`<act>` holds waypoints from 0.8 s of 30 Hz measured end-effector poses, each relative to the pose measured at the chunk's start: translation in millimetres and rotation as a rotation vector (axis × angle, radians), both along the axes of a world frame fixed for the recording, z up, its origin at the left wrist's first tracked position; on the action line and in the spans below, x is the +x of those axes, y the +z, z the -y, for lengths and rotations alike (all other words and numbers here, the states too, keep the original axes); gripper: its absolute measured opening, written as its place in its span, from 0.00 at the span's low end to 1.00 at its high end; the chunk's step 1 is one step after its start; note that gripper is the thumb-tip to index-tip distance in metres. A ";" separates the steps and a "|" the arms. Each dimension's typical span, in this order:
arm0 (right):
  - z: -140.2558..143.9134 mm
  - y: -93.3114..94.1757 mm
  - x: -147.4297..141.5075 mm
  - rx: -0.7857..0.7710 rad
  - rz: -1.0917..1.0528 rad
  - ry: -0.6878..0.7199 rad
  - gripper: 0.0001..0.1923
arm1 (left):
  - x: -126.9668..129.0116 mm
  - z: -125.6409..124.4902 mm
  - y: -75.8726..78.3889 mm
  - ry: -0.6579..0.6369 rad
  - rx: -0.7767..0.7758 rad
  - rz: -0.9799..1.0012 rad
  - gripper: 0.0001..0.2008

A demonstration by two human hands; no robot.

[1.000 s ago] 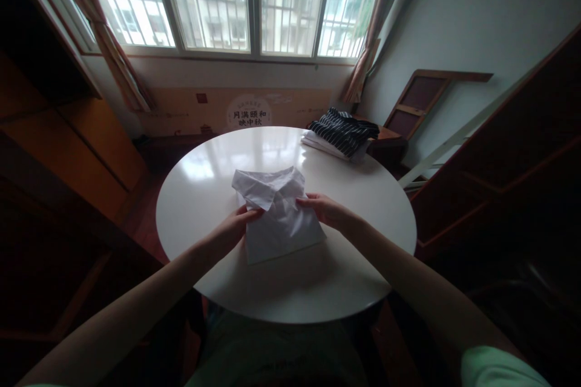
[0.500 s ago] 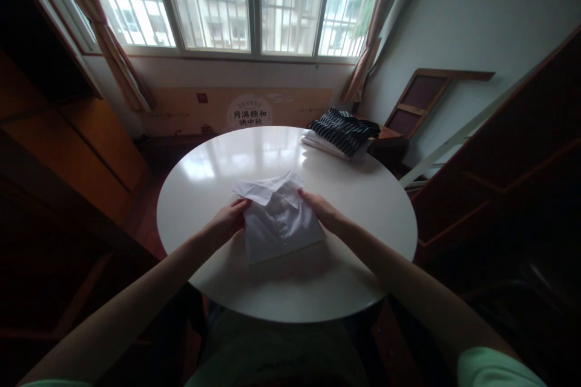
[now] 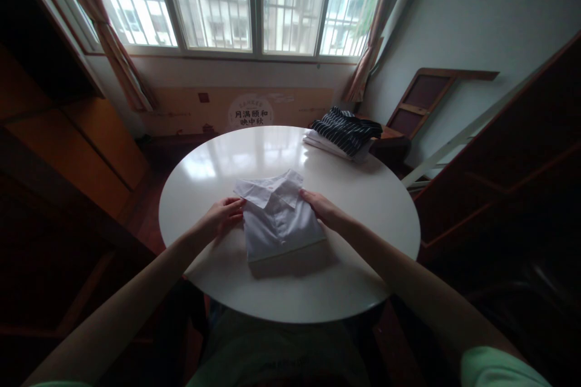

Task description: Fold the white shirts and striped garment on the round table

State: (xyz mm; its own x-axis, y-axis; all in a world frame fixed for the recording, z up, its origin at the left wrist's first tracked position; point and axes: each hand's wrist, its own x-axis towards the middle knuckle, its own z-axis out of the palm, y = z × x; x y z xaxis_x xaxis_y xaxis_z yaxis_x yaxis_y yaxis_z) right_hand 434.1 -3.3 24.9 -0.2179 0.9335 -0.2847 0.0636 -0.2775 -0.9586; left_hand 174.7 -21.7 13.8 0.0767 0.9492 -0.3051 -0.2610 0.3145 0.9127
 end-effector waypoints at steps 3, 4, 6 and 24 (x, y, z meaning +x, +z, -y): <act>-6.3 5.3 -1.5 -0.088 0.014 0.033 0.09 | -2.7 -6.8 3.5 -0.050 -0.024 -0.010 0.11; -8.8 6.8 -2.3 -0.101 -0.006 0.055 0.09 | -1.8 -9.0 5.2 -0.056 -0.021 -0.010 0.10; -13.6 9.4 -4.9 -0.089 -0.082 0.082 0.12 | 2.7 -13.3 8.4 -0.048 0.004 0.001 0.08; -32.4 -17.5 -12.5 0.124 -0.080 -0.203 0.21 | 33.9 -20.6 -5.1 0.313 0.231 0.032 0.15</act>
State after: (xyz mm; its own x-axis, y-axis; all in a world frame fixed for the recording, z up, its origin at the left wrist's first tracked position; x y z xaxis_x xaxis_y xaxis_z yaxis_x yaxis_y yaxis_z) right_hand 421.7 29.1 7.4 -0.0391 0.9872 -0.1546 -0.0590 -0.1568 -0.9859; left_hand 208.7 -1.0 8.6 -0.2219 0.9716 -0.0823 -0.3416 0.0016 0.9398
